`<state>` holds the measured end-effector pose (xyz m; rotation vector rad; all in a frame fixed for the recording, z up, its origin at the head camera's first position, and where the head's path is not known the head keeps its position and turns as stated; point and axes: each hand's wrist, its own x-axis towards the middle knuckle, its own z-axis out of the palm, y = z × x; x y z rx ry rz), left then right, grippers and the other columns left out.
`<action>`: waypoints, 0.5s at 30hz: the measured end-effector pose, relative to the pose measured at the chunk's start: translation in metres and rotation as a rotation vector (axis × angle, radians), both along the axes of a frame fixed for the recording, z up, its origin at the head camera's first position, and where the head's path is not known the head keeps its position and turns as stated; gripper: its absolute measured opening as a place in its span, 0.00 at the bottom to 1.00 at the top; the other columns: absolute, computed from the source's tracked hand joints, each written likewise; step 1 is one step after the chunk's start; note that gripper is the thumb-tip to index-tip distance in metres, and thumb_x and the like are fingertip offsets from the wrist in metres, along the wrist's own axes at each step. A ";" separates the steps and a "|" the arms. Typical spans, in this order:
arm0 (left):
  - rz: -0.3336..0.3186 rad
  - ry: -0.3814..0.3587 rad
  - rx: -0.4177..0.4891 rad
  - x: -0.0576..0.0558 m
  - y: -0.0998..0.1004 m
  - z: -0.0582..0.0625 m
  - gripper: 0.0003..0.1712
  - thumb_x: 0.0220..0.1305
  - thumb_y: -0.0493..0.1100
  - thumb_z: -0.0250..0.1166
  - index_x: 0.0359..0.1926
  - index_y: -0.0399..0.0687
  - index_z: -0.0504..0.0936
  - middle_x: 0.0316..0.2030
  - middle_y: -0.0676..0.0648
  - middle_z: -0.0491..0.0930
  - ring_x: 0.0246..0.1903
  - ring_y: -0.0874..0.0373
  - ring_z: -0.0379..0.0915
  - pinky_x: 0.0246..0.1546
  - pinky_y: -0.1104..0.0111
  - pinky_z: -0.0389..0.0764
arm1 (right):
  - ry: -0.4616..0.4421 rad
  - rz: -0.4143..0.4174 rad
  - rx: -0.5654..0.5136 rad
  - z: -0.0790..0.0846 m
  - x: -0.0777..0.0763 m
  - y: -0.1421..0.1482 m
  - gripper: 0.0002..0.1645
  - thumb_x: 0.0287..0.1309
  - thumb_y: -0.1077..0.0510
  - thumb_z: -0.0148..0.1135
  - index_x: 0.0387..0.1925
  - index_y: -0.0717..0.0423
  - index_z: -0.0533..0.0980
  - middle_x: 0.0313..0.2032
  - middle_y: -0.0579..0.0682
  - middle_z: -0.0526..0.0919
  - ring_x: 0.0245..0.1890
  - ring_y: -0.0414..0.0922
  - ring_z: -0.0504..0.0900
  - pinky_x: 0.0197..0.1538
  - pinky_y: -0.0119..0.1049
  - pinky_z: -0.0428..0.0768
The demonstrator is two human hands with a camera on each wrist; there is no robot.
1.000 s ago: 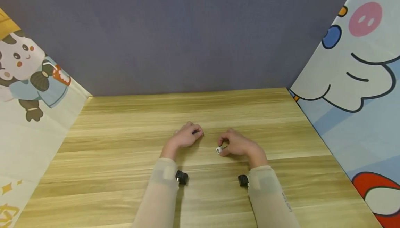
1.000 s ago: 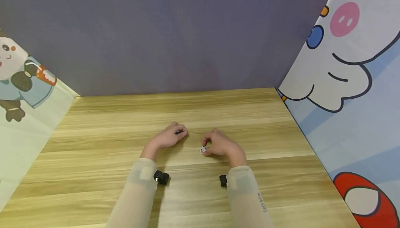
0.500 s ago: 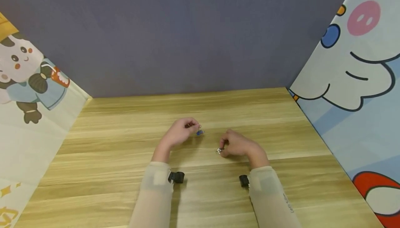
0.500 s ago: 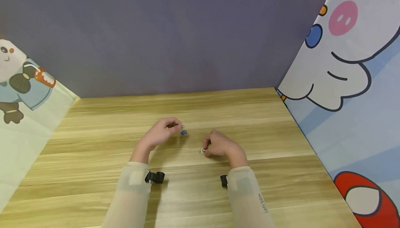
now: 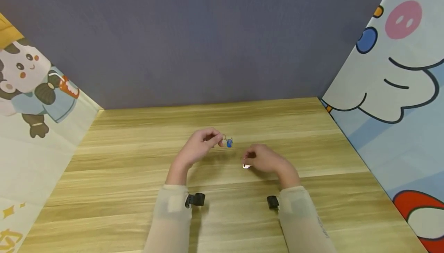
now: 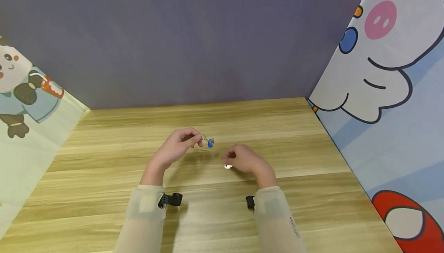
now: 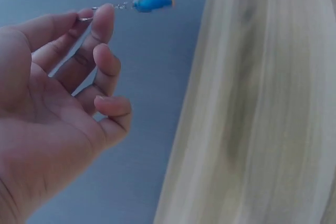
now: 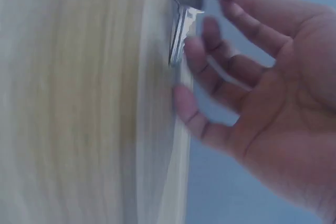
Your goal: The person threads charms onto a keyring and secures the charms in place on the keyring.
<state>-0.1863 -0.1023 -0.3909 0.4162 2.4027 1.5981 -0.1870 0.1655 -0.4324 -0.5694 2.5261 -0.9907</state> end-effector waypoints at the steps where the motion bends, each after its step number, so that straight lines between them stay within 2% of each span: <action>1: -0.002 0.011 -0.005 0.001 0.000 0.001 0.12 0.81 0.49 0.60 0.49 0.50 0.88 0.41 0.49 0.87 0.48 0.43 0.77 0.46 0.61 0.75 | 0.006 -0.023 -0.031 0.000 0.000 0.002 0.06 0.73 0.56 0.66 0.38 0.51 0.84 0.39 0.47 0.86 0.42 0.42 0.81 0.51 0.42 0.81; 5: -0.001 0.063 -0.010 0.005 0.000 0.007 0.12 0.80 0.51 0.63 0.46 0.52 0.89 0.40 0.48 0.86 0.42 0.47 0.76 0.41 0.62 0.75 | 0.051 -0.110 -0.192 0.004 0.002 0.008 0.06 0.73 0.56 0.66 0.42 0.53 0.85 0.43 0.50 0.87 0.46 0.45 0.83 0.54 0.44 0.83; 8: 0.015 0.089 0.001 0.009 0.000 0.012 0.10 0.79 0.51 0.64 0.47 0.55 0.90 0.37 0.49 0.86 0.39 0.48 0.76 0.39 0.62 0.75 | 0.085 -0.190 -0.312 0.012 0.004 0.009 0.07 0.72 0.57 0.68 0.44 0.56 0.87 0.42 0.52 0.87 0.42 0.44 0.82 0.49 0.40 0.84; 12: 0.024 0.094 0.045 0.012 0.002 0.017 0.10 0.78 0.51 0.65 0.48 0.55 0.90 0.34 0.50 0.85 0.39 0.49 0.78 0.41 0.62 0.78 | 0.060 -0.286 -0.468 0.027 0.010 0.011 0.10 0.72 0.58 0.68 0.47 0.60 0.87 0.36 0.54 0.87 0.33 0.42 0.80 0.39 0.37 0.83; 15: 0.014 0.099 0.081 0.015 0.004 0.020 0.10 0.78 0.49 0.65 0.48 0.51 0.90 0.35 0.49 0.87 0.40 0.50 0.81 0.46 0.62 0.81 | 0.015 -0.294 -0.558 0.036 0.016 0.014 0.11 0.73 0.59 0.67 0.48 0.62 0.86 0.35 0.54 0.87 0.32 0.43 0.82 0.40 0.38 0.85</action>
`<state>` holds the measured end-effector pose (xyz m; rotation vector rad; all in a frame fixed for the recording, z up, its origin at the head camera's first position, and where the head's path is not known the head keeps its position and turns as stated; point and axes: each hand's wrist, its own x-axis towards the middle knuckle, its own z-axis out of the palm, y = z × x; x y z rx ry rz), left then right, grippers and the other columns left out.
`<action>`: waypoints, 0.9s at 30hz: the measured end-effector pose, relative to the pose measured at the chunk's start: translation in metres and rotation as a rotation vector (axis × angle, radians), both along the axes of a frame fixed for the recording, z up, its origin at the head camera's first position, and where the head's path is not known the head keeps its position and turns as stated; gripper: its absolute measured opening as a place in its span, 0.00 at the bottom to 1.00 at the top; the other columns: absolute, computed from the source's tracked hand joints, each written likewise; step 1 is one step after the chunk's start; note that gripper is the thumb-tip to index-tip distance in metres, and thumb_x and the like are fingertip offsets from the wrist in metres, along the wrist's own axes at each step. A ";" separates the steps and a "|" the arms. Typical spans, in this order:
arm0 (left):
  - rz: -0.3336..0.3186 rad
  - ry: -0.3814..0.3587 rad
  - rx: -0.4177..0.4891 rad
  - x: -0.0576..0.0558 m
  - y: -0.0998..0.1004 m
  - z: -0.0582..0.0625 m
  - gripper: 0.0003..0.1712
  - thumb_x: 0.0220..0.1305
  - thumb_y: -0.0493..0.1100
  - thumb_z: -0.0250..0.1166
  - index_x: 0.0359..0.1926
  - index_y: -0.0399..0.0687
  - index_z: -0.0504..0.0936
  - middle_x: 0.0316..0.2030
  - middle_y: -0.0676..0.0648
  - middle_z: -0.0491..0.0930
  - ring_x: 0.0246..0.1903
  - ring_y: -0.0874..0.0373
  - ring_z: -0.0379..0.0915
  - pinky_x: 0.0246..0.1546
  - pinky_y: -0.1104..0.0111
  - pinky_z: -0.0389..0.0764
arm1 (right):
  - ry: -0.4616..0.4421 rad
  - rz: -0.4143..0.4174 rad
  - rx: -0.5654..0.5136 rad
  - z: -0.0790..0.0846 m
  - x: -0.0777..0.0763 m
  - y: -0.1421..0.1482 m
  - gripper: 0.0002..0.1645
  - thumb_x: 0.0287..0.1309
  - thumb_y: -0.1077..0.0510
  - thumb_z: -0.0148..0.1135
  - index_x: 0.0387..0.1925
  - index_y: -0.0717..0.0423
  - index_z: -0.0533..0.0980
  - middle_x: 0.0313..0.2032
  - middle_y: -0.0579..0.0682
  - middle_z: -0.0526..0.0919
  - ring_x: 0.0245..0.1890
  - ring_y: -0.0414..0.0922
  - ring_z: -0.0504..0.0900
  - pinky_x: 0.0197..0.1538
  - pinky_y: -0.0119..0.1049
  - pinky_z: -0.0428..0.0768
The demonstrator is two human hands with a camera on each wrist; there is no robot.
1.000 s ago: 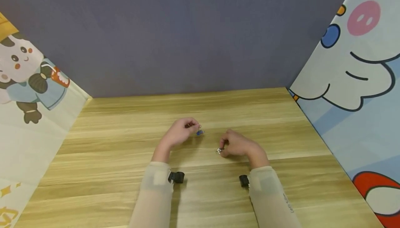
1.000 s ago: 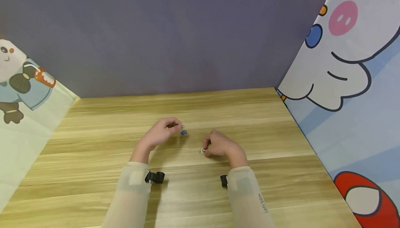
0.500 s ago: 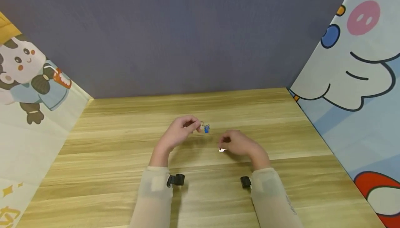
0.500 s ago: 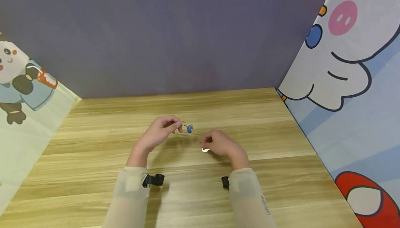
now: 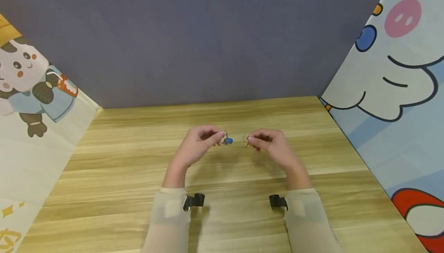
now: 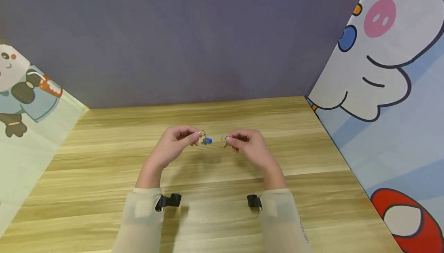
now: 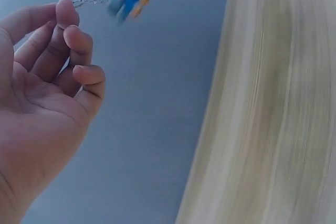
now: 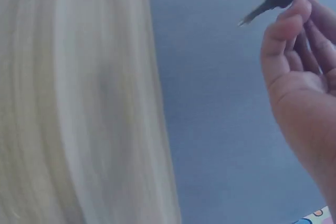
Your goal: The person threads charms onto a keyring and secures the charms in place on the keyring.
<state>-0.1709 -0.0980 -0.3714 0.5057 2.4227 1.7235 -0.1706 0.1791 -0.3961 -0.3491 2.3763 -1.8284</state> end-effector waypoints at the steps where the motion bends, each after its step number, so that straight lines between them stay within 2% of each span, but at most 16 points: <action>1: -0.003 0.002 0.006 0.001 0.001 0.001 0.10 0.78 0.48 0.65 0.47 0.50 0.90 0.35 0.48 0.87 0.40 0.51 0.82 0.47 0.62 0.82 | -0.004 0.011 -0.022 0.003 0.002 0.000 0.11 0.73 0.59 0.67 0.49 0.63 0.86 0.36 0.54 0.88 0.33 0.43 0.83 0.41 0.39 0.86; 5: -0.005 0.034 -0.008 0.005 0.004 0.006 0.10 0.79 0.46 0.64 0.45 0.47 0.89 0.35 0.48 0.88 0.37 0.54 0.82 0.44 0.64 0.81 | -0.017 0.063 -0.073 0.012 0.007 0.000 0.10 0.73 0.61 0.66 0.47 0.66 0.83 0.37 0.52 0.89 0.35 0.43 0.87 0.46 0.43 0.89; 9: 0.003 0.065 -0.023 0.007 0.008 0.008 0.11 0.79 0.44 0.63 0.45 0.42 0.88 0.34 0.46 0.85 0.34 0.56 0.77 0.36 0.68 0.76 | -0.019 0.083 -0.087 0.017 0.010 -0.002 0.08 0.73 0.63 0.63 0.44 0.67 0.80 0.36 0.50 0.89 0.35 0.43 0.88 0.47 0.44 0.90; 16: 0.002 0.035 -0.002 0.009 0.011 0.010 0.12 0.80 0.49 0.62 0.42 0.46 0.84 0.31 0.45 0.80 0.33 0.48 0.75 0.34 0.67 0.75 | -0.014 0.105 -0.130 0.019 0.011 -0.005 0.18 0.80 0.55 0.58 0.43 0.70 0.81 0.35 0.51 0.87 0.34 0.44 0.88 0.44 0.42 0.90; 22: 0.031 0.052 -0.016 0.010 0.009 0.009 0.12 0.79 0.49 0.63 0.46 0.46 0.87 0.33 0.50 0.78 0.33 0.54 0.71 0.34 0.67 0.73 | 0.038 0.066 -0.056 0.018 0.012 -0.003 0.17 0.79 0.53 0.59 0.47 0.64 0.85 0.36 0.51 0.86 0.33 0.44 0.83 0.44 0.41 0.87; 27: 0.039 0.060 -0.026 0.010 0.008 0.008 0.11 0.78 0.49 0.65 0.48 0.50 0.89 0.36 0.50 0.83 0.33 0.54 0.72 0.35 0.67 0.74 | 0.048 0.024 0.003 0.022 0.012 -0.003 0.15 0.78 0.54 0.61 0.50 0.60 0.86 0.45 0.55 0.90 0.35 0.45 0.85 0.47 0.38 0.87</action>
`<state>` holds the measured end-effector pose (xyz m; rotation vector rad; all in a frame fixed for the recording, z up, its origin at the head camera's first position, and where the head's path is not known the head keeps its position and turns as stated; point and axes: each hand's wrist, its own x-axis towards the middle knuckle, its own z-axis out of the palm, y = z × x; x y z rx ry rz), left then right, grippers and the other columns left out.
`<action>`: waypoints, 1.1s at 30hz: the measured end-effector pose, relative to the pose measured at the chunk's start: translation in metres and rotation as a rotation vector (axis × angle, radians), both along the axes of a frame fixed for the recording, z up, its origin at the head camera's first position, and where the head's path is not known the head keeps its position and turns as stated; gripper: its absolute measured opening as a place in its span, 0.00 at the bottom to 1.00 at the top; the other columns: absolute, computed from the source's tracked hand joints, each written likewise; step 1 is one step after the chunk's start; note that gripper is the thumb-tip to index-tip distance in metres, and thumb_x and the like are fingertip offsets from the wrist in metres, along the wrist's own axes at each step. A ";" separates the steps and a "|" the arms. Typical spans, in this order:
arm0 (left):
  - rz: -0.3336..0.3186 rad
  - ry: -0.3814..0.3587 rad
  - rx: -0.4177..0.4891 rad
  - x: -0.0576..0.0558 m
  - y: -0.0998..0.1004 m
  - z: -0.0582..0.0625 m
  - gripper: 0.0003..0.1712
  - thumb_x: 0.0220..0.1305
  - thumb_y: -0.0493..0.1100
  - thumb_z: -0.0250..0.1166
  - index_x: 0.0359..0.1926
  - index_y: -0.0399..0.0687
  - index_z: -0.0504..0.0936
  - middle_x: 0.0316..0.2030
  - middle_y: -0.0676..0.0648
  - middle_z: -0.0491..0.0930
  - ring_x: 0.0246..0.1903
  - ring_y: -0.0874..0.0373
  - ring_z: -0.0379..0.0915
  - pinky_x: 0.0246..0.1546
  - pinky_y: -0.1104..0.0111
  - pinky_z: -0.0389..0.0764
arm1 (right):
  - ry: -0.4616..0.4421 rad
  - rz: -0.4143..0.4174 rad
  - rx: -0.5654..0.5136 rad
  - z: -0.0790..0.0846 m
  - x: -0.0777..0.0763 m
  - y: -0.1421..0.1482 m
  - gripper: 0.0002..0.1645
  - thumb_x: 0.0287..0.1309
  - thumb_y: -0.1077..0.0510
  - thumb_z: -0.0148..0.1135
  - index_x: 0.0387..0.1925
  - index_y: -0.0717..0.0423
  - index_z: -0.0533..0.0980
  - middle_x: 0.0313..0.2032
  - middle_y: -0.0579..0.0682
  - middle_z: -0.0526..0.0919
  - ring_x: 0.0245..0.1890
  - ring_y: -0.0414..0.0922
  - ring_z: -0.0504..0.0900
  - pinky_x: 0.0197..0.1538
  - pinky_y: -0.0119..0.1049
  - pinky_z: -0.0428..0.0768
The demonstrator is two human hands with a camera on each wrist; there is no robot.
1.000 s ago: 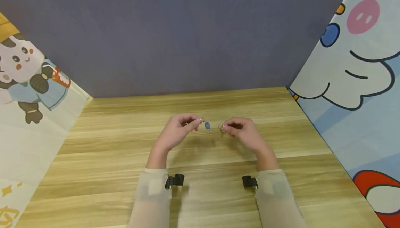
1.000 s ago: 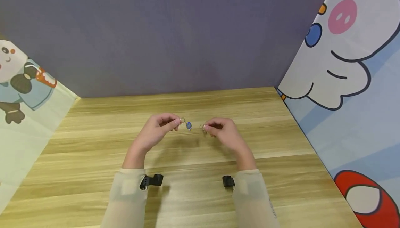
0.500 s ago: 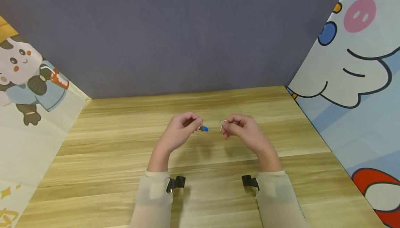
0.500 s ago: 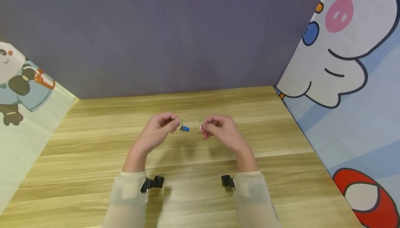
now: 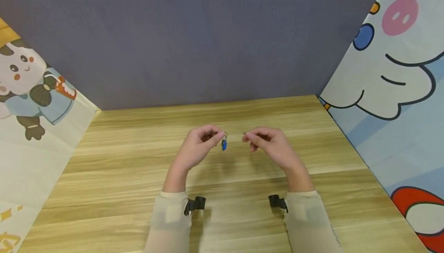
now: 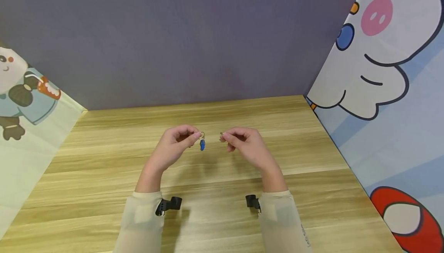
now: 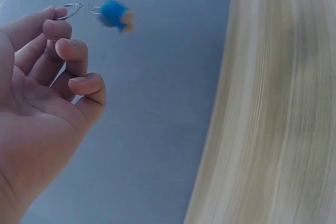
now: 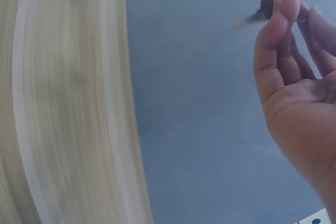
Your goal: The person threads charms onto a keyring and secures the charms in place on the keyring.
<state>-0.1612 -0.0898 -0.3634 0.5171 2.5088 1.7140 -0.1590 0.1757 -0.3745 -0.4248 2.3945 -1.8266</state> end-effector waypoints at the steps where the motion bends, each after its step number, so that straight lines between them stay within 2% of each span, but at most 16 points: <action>1: 0.003 -0.001 0.001 0.000 0.000 0.000 0.10 0.78 0.48 0.65 0.48 0.50 0.89 0.36 0.49 0.84 0.33 0.54 0.72 0.35 0.67 0.74 | 0.000 -0.001 0.003 0.001 0.000 0.000 0.15 0.78 0.54 0.61 0.50 0.61 0.86 0.47 0.54 0.90 0.35 0.45 0.86 0.47 0.38 0.87; 4: 0.013 -0.002 0.020 0.000 0.000 0.001 0.09 0.77 0.46 0.66 0.49 0.48 0.89 0.37 0.46 0.86 0.33 0.55 0.75 0.35 0.68 0.75 | 0.027 -0.005 0.016 0.002 0.000 -0.002 0.13 0.77 0.56 0.63 0.49 0.59 0.88 0.46 0.52 0.89 0.36 0.45 0.84 0.45 0.36 0.85; 6: 0.006 -0.007 0.044 0.000 0.001 0.000 0.09 0.76 0.43 0.66 0.49 0.45 0.89 0.37 0.45 0.86 0.33 0.56 0.76 0.35 0.69 0.76 | 0.062 -0.006 0.026 0.002 0.000 -0.002 0.12 0.75 0.58 0.64 0.49 0.59 0.89 0.45 0.51 0.85 0.39 0.45 0.80 0.45 0.34 0.83; 9: -0.027 -0.016 0.100 0.000 0.002 0.000 0.08 0.76 0.40 0.64 0.47 0.40 0.87 0.34 0.43 0.85 0.34 0.53 0.79 0.38 0.68 0.80 | 0.104 -0.004 0.037 0.001 -0.001 -0.003 0.10 0.74 0.59 0.65 0.48 0.58 0.89 0.50 0.52 0.80 0.48 0.44 0.78 0.49 0.30 0.82; 13: -0.078 -0.024 0.159 0.000 0.004 -0.001 0.10 0.80 0.42 0.62 0.45 0.39 0.84 0.32 0.44 0.83 0.35 0.46 0.80 0.43 0.65 0.83 | 0.108 0.033 0.021 0.000 -0.001 -0.006 0.10 0.75 0.59 0.64 0.47 0.57 0.88 0.57 0.54 0.84 0.58 0.45 0.82 0.58 0.32 0.84; 19: -0.112 0.013 0.154 0.000 0.002 -0.004 0.13 0.81 0.45 0.60 0.47 0.40 0.86 0.34 0.43 0.82 0.35 0.48 0.77 0.40 0.66 0.80 | 0.082 0.068 -0.054 0.000 0.001 -0.011 0.13 0.79 0.56 0.59 0.50 0.60 0.84 0.50 0.48 0.90 0.50 0.41 0.87 0.58 0.35 0.85; 22: -0.119 0.033 0.128 0.001 0.000 -0.005 0.11 0.80 0.44 0.62 0.48 0.44 0.87 0.37 0.43 0.82 0.36 0.50 0.75 0.39 0.67 0.78 | 0.092 0.071 -0.102 -0.001 0.002 -0.013 0.13 0.80 0.58 0.57 0.50 0.64 0.83 0.44 0.46 0.89 0.46 0.41 0.87 0.52 0.35 0.86; 26: -0.142 0.019 0.131 0.002 -0.001 -0.006 0.10 0.79 0.43 0.63 0.49 0.44 0.88 0.38 0.42 0.84 0.37 0.53 0.78 0.42 0.64 0.82 | 0.113 0.037 -0.119 -0.002 0.002 -0.018 0.13 0.79 0.59 0.59 0.49 0.67 0.83 0.41 0.44 0.88 0.44 0.40 0.86 0.48 0.33 0.85; 28: -0.166 0.008 0.142 0.003 -0.001 -0.005 0.11 0.79 0.43 0.63 0.49 0.42 0.88 0.38 0.42 0.85 0.38 0.54 0.79 0.45 0.62 0.83 | 0.112 0.014 -0.124 -0.002 0.003 -0.020 0.13 0.78 0.59 0.60 0.49 0.67 0.83 0.40 0.42 0.88 0.44 0.39 0.86 0.50 0.32 0.85; 33: -0.214 0.010 0.139 0.003 0.001 -0.005 0.12 0.80 0.44 0.62 0.49 0.40 0.87 0.34 0.49 0.83 0.37 0.56 0.78 0.45 0.61 0.81 | 0.118 -0.030 -0.139 -0.002 0.004 -0.024 0.11 0.75 0.61 0.63 0.48 0.66 0.84 0.38 0.36 0.89 0.42 0.37 0.87 0.51 0.32 0.86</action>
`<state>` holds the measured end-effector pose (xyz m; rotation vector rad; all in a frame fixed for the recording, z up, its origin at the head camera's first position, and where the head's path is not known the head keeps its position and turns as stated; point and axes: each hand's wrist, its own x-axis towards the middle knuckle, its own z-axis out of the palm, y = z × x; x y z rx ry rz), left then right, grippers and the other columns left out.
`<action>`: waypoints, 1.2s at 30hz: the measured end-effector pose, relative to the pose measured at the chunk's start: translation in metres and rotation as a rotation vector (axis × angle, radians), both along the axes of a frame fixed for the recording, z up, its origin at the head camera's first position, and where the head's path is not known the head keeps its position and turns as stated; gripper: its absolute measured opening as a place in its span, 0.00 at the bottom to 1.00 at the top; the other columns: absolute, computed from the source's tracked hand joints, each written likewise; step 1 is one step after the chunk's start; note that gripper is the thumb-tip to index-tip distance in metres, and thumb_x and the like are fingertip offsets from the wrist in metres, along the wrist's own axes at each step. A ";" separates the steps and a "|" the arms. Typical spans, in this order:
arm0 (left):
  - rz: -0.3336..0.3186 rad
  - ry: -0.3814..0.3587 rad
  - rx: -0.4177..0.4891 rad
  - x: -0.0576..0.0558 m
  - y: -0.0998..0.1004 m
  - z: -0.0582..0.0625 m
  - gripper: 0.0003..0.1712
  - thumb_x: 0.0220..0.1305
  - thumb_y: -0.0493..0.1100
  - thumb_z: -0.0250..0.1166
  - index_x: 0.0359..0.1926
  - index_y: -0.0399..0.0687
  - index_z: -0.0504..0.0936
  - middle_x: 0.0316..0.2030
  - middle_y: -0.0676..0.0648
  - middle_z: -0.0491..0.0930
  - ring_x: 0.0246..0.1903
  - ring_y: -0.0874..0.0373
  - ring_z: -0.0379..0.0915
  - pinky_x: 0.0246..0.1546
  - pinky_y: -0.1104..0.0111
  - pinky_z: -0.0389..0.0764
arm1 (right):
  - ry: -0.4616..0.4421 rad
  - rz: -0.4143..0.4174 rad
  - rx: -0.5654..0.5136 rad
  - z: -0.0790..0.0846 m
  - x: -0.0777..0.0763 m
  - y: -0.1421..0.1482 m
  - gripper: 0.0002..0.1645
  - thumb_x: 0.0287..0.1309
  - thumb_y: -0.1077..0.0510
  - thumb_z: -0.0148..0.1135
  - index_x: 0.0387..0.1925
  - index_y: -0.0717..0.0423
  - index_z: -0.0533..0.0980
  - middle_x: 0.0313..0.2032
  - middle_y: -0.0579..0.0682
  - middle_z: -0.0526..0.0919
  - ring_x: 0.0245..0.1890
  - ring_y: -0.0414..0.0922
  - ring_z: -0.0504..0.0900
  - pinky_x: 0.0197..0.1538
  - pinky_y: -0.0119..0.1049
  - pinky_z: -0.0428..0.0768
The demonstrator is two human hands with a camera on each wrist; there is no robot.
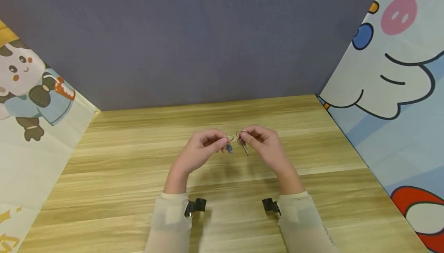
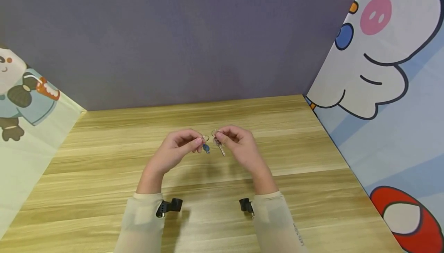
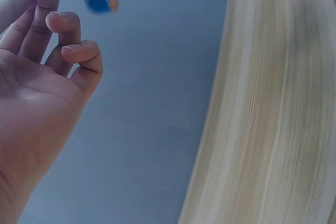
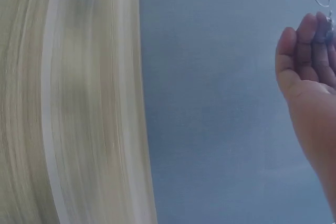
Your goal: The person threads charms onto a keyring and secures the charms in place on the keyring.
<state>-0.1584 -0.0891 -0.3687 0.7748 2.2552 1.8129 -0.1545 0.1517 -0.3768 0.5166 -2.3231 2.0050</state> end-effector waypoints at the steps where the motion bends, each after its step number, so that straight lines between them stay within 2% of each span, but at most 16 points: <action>1: -0.005 0.003 0.000 0.000 0.000 0.000 0.12 0.80 0.44 0.62 0.48 0.40 0.87 0.34 0.50 0.83 0.37 0.57 0.78 0.45 0.61 0.81 | 0.004 -0.008 0.000 0.000 0.000 -0.001 0.10 0.74 0.61 0.64 0.48 0.66 0.84 0.38 0.36 0.89 0.41 0.37 0.88 0.51 0.32 0.87; 3: -0.019 0.006 0.010 0.000 0.000 0.000 0.11 0.80 0.43 0.61 0.47 0.41 0.87 0.34 0.50 0.83 0.36 0.58 0.78 0.45 0.63 0.81 | 0.016 -0.025 0.009 -0.001 0.001 -0.001 0.10 0.72 0.62 0.67 0.47 0.66 0.85 0.39 0.38 0.90 0.41 0.37 0.88 0.50 0.32 0.87; 7: -0.043 0.007 0.025 0.001 0.001 0.000 0.10 0.80 0.41 0.61 0.47 0.40 0.86 0.34 0.49 0.83 0.36 0.58 0.78 0.44 0.66 0.80 | 0.021 -0.039 0.050 -0.002 0.002 -0.003 0.09 0.68 0.62 0.71 0.45 0.64 0.88 0.42 0.49 0.93 0.40 0.36 0.89 0.48 0.32 0.88; 12: -0.048 0.003 0.021 0.001 0.002 0.000 0.09 0.80 0.39 0.60 0.47 0.41 0.86 0.35 0.47 0.83 0.36 0.59 0.78 0.44 0.64 0.80 | 0.031 -0.008 0.061 -0.003 0.003 -0.005 0.09 0.66 0.64 0.73 0.44 0.65 0.88 0.44 0.59 0.92 0.39 0.36 0.90 0.46 0.33 0.88; 16: -0.053 -0.002 0.029 0.001 0.003 0.000 0.09 0.80 0.39 0.60 0.46 0.40 0.86 0.34 0.46 0.83 0.37 0.60 0.78 0.44 0.66 0.79 | 0.071 0.002 0.065 -0.004 0.004 -0.005 0.07 0.64 0.65 0.73 0.43 0.64 0.89 0.43 0.60 0.92 0.38 0.36 0.89 0.42 0.32 0.87; 20: -0.062 -0.006 0.032 0.002 0.002 0.001 0.09 0.80 0.38 0.60 0.47 0.38 0.86 0.35 0.46 0.85 0.38 0.59 0.80 0.46 0.67 0.80 | 0.146 0.013 0.073 -0.004 0.004 -0.005 0.05 0.64 0.66 0.73 0.41 0.63 0.89 0.42 0.61 0.92 0.40 0.35 0.88 0.45 0.31 0.87; 27: -0.050 -0.002 -0.018 0.002 -0.001 0.003 0.11 0.81 0.41 0.59 0.47 0.43 0.87 0.33 0.46 0.87 0.38 0.57 0.82 0.48 0.59 0.81 | 0.289 0.072 0.064 -0.005 0.002 -0.005 0.05 0.64 0.69 0.72 0.40 0.63 0.90 0.39 0.60 0.92 0.39 0.36 0.88 0.43 0.32 0.86; 34: -0.036 0.002 -0.055 0.002 -0.004 0.003 0.11 0.80 0.42 0.62 0.44 0.46 0.90 0.31 0.47 0.90 0.38 0.58 0.81 0.46 0.65 0.80 | 0.397 0.111 0.130 -0.007 0.001 -0.004 0.08 0.63 0.71 0.72 0.39 0.59 0.90 0.37 0.55 0.93 0.36 0.36 0.87 0.41 0.33 0.85; 36: -0.030 0.004 -0.060 0.002 -0.005 0.002 0.10 0.78 0.41 0.63 0.43 0.47 0.91 0.31 0.48 0.90 0.39 0.57 0.82 0.47 0.64 0.81 | 0.421 0.122 0.146 -0.007 0.001 -0.004 0.08 0.63 0.71 0.72 0.39 0.58 0.90 0.37 0.54 0.93 0.36 0.37 0.87 0.41 0.33 0.86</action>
